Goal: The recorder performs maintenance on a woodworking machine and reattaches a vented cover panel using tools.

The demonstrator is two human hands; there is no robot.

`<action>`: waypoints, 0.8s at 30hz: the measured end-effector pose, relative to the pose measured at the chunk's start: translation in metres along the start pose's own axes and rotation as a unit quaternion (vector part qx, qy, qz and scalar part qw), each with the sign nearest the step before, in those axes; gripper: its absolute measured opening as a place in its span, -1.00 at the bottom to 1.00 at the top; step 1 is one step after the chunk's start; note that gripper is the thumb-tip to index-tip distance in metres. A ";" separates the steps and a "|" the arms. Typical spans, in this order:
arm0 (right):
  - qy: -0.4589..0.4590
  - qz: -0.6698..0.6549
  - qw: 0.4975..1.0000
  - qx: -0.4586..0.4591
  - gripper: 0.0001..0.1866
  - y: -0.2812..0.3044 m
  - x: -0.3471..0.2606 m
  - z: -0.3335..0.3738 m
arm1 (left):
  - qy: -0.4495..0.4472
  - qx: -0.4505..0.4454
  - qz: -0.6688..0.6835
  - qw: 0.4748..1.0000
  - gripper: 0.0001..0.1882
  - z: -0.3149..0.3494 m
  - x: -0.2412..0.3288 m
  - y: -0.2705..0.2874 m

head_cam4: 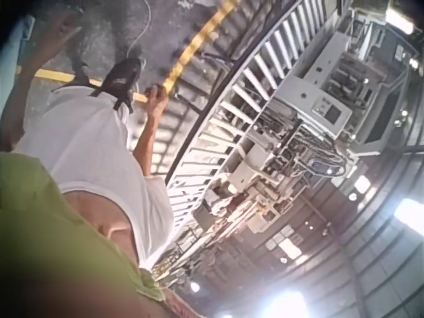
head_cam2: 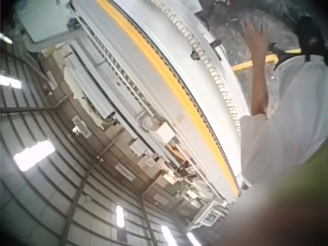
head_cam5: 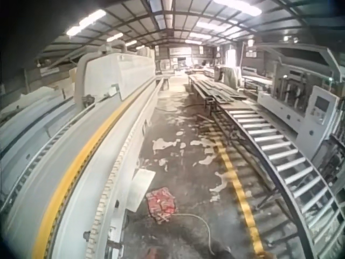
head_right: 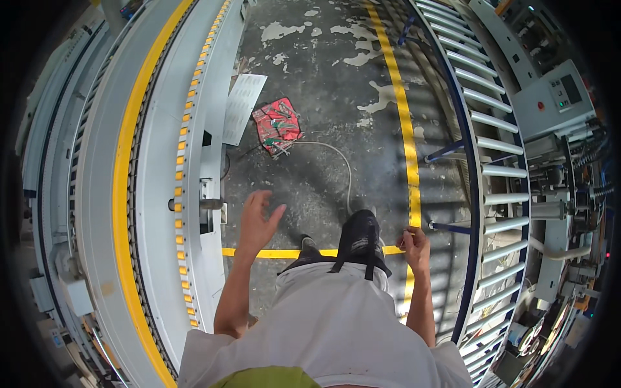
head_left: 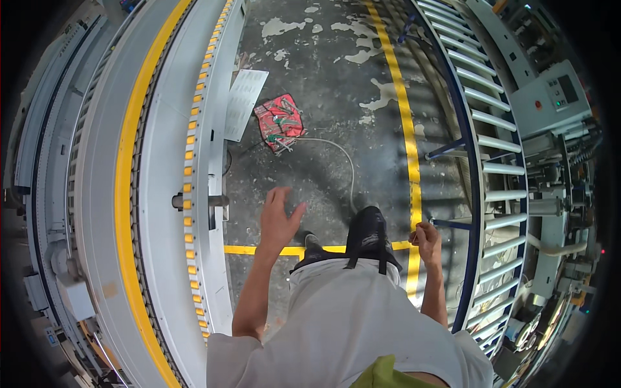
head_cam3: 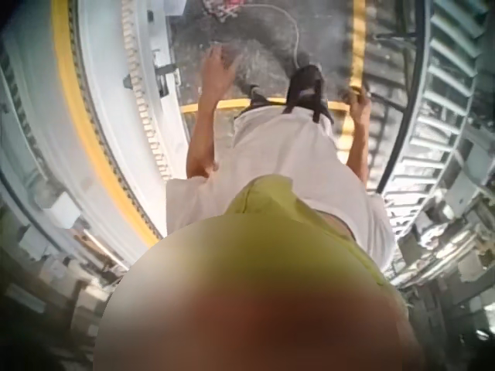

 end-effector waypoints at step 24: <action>0.001 0.050 0.982 -0.180 -0.79 -0.001 -0.015 -0.858 | 0.325 0.125 0.217 0.912 -0.57 -0.534 0.145 -0.170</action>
Point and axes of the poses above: each hand's wrist, its own z-axis away from the middle knuckle, its own y-axis out of the back of the hand, x = y × z, the point moved 9 cm from there along -z, towards the middle knuckle, and after that the axes turned 15 degrees about y, right-handed, at the moved point
